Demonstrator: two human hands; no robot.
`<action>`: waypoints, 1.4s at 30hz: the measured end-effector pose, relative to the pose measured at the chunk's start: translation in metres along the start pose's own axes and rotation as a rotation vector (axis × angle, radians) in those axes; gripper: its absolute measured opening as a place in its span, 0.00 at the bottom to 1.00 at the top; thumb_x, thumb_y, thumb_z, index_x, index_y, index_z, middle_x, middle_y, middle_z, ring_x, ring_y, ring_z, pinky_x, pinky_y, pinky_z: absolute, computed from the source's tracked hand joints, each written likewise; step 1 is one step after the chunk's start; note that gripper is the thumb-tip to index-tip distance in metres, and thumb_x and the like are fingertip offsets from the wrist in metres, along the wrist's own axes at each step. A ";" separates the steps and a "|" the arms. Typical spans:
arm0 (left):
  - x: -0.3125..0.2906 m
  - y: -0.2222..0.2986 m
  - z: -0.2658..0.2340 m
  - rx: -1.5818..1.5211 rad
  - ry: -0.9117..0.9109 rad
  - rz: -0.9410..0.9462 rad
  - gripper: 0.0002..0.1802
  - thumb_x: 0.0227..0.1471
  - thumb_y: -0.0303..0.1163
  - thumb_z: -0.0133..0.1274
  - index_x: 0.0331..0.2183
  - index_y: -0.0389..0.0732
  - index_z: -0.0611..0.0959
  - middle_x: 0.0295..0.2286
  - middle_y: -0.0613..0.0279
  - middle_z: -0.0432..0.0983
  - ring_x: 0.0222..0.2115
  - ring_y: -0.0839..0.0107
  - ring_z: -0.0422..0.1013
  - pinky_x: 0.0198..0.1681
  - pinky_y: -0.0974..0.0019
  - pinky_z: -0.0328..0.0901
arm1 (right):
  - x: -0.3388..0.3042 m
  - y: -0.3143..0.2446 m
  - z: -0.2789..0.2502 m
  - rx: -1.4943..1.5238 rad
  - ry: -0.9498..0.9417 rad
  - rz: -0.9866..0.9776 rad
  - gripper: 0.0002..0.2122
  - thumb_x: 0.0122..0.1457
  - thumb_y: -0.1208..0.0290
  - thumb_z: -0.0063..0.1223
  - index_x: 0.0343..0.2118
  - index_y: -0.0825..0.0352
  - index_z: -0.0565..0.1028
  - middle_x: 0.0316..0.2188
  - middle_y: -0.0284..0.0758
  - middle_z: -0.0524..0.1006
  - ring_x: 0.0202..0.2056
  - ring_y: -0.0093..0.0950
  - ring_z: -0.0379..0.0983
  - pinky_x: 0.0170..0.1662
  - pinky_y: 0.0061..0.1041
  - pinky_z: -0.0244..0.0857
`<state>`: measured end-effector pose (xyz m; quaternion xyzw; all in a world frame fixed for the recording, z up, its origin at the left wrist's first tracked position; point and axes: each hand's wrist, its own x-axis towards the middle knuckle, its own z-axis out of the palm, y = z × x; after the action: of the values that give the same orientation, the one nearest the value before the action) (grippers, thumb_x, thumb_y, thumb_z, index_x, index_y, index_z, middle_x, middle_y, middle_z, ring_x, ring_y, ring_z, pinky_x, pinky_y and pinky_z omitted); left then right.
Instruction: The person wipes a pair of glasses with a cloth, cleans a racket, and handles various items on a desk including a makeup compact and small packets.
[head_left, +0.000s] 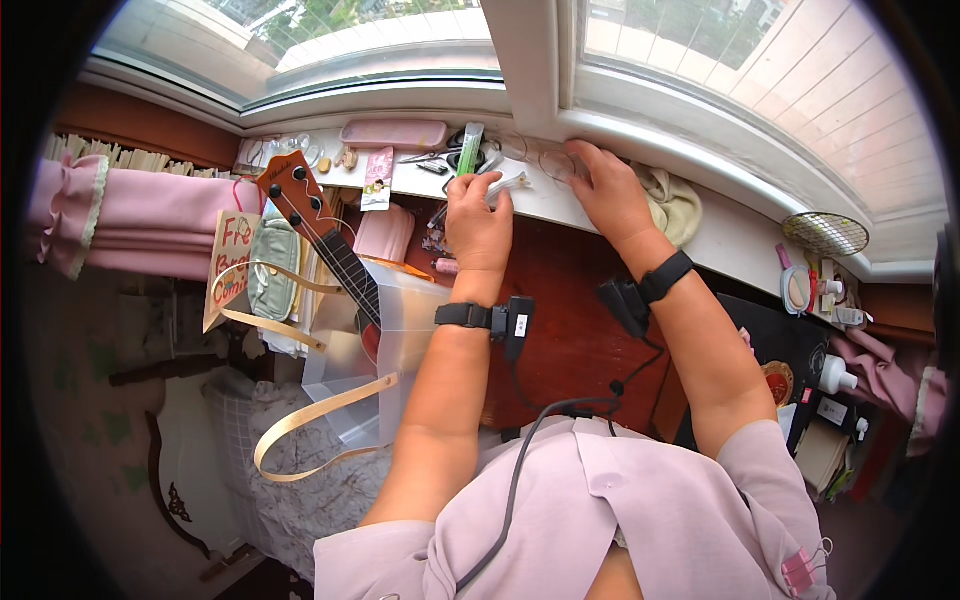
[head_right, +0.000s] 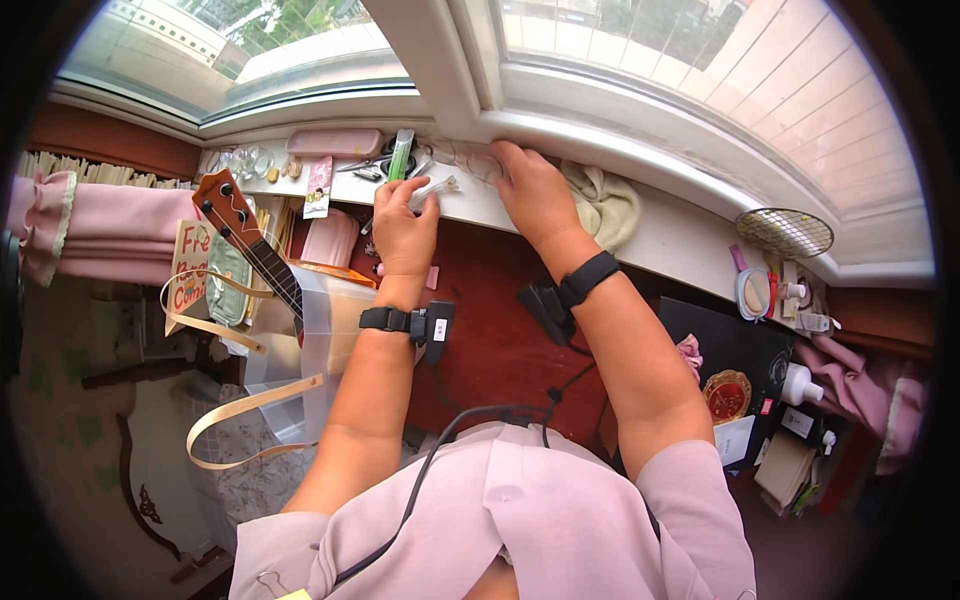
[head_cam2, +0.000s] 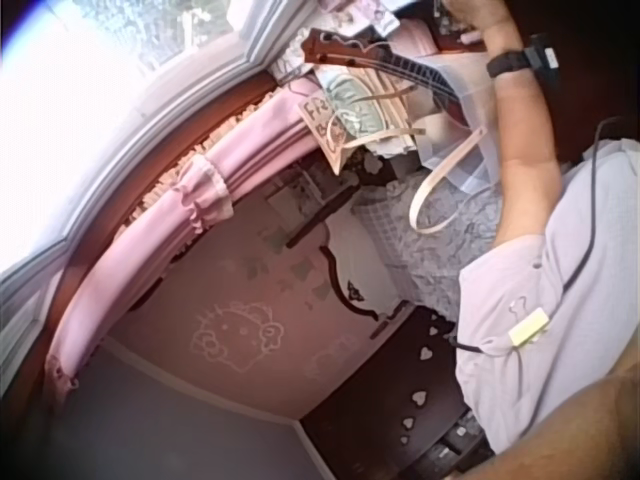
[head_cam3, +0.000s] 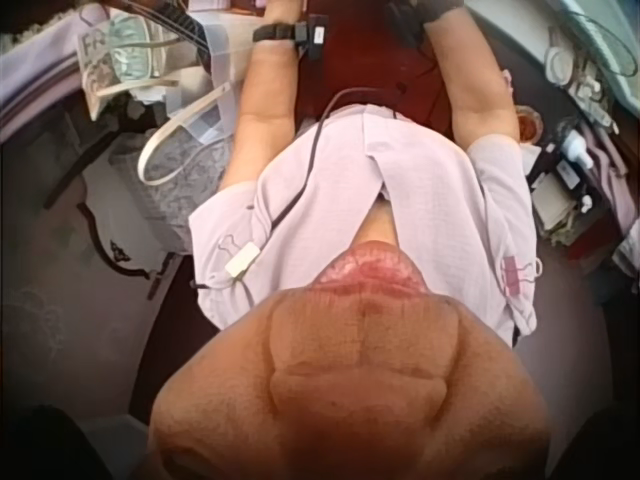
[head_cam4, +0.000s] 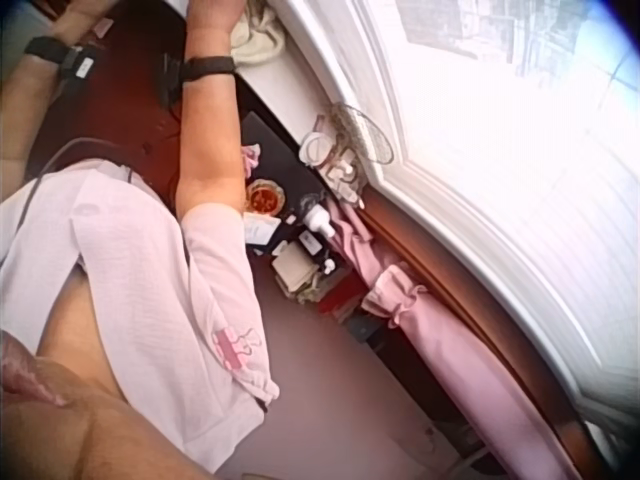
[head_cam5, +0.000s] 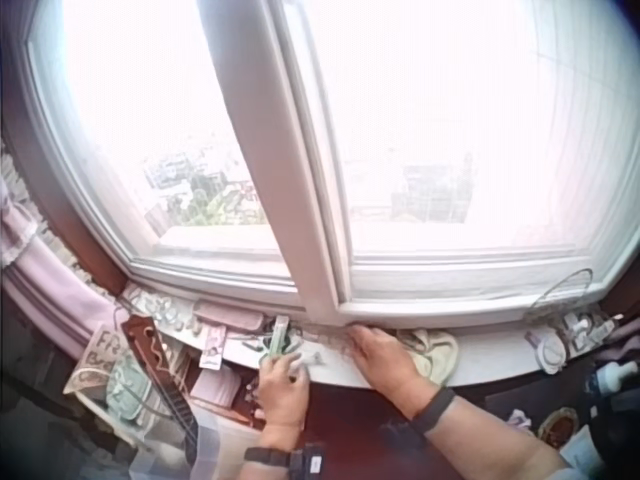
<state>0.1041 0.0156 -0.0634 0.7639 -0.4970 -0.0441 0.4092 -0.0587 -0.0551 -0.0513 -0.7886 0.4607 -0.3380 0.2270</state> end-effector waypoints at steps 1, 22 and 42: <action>0.001 0.001 0.000 0.001 0.002 0.004 0.11 0.41 0.31 0.56 0.33 0.46 0.82 0.35 0.61 0.70 0.33 0.62 0.70 0.37 0.63 0.66 | -0.001 -0.002 -0.002 -0.019 0.003 0.042 0.17 0.48 0.73 0.55 0.43 0.63 0.71 0.33 0.42 0.74 0.31 0.38 0.71 0.37 0.32 0.65; -0.011 0.032 -0.006 -0.169 -0.035 0.202 0.12 0.44 0.22 0.53 0.35 0.44 0.80 0.35 0.61 0.69 0.26 0.71 0.68 0.28 0.69 0.65 | -0.099 0.058 -0.085 -0.637 0.267 0.225 0.14 0.46 0.71 0.52 0.40 0.61 0.75 0.41 0.35 0.73 0.46 0.36 0.64 0.48 0.35 0.59; -0.076 0.153 0.106 -0.018 -0.611 0.772 0.36 0.44 0.47 0.56 0.51 0.37 0.66 0.50 0.44 0.61 0.50 0.47 0.57 0.53 0.54 0.55 | -0.157 0.047 -0.232 -0.004 0.607 0.561 0.15 0.46 0.76 0.55 0.40 0.67 0.75 0.34 0.38 0.75 0.26 0.24 0.71 0.33 0.23 0.67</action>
<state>-0.0953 -0.0116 -0.0570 0.4724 -0.8408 -0.1155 0.2378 -0.3121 0.0498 0.0212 -0.4973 0.7045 -0.4796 0.1625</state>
